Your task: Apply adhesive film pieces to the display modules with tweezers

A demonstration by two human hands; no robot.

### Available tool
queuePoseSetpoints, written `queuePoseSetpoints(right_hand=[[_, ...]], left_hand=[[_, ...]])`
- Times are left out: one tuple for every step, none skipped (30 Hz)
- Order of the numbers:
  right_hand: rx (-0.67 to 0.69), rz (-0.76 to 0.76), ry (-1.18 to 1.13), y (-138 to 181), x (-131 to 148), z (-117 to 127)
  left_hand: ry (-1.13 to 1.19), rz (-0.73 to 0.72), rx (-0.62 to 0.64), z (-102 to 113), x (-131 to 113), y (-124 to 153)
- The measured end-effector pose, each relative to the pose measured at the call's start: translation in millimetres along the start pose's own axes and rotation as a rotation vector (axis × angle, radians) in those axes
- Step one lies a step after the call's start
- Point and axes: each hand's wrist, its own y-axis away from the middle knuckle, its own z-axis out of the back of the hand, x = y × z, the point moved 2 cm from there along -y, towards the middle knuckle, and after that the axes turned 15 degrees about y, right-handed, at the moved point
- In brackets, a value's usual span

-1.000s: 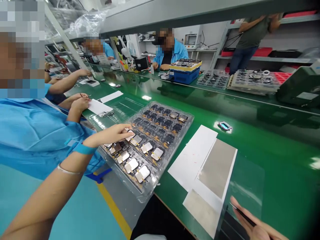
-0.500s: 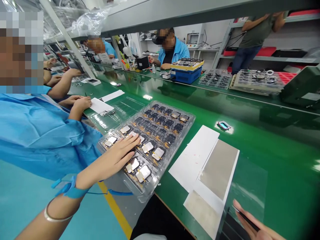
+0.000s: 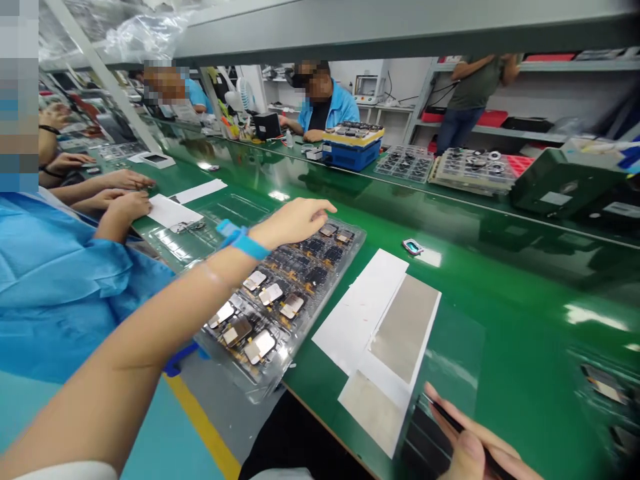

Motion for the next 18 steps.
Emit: queuePoseSetpoints(right_hand=[[-0.014,0.019,-0.014,1,3,0],[-0.035,0.039,-0.031,1,7,-1],[-0.061,0.054,-0.051,1,11,-1],[-0.093,0.064,-0.072,0,16,-2],[-0.128,0.069,-0.094,-1,21,-3],[-0.159,0.07,-0.118,-2,26,-5],[-0.185,0.071,-0.142,-3,30,-6],[-0.205,0.073,-0.165,-5,34,-7],[-0.223,0.074,-0.185,-6,38,-8],[-0.239,0.075,-0.199,-7,40,-9],[-0.25,0.079,-0.206,-8,42,-9],[-0.259,0.085,-0.209,-9,42,-9],[-0.259,0.093,-0.211,-9,42,-9],[-0.257,0.097,-0.211,-9,42,-9],[-0.248,0.102,-0.211,-9,41,-9],[-0.238,0.107,-0.209,-9,41,-8],[-0.227,0.109,-0.205,-9,40,-8],[-0.223,0.11,-0.197,-9,41,-9]], left_hand=[[0.006,-0.002,0.021,-12,10,-17],[0.008,-0.007,0.044,-24,21,-31],[0.009,-0.014,0.072,-35,31,-42],[0.009,-0.019,0.099,-45,40,-50],[0.009,-0.021,0.122,-52,48,-56],[0.009,-0.018,0.142,-57,55,-61],[0.011,-0.011,0.156,-59,60,-64],[0.013,0.0,0.167,-59,64,-67],[0.018,0.014,0.178,-58,67,-68],[0.024,0.028,0.19,-56,70,-70],[0.032,0.042,0.205,-53,71,-71],[0.04,0.053,0.221,-50,73,-72],[0.049,0.062,0.236,-48,73,-72],[0.06,0.067,0.25,-45,74,-72],[0.072,0.068,0.263,-43,74,-72],[0.086,0.068,0.274,-42,74,-71],[0.101,0.067,0.285,-40,73,-70],[0.116,0.065,0.292,-39,72,-69]])
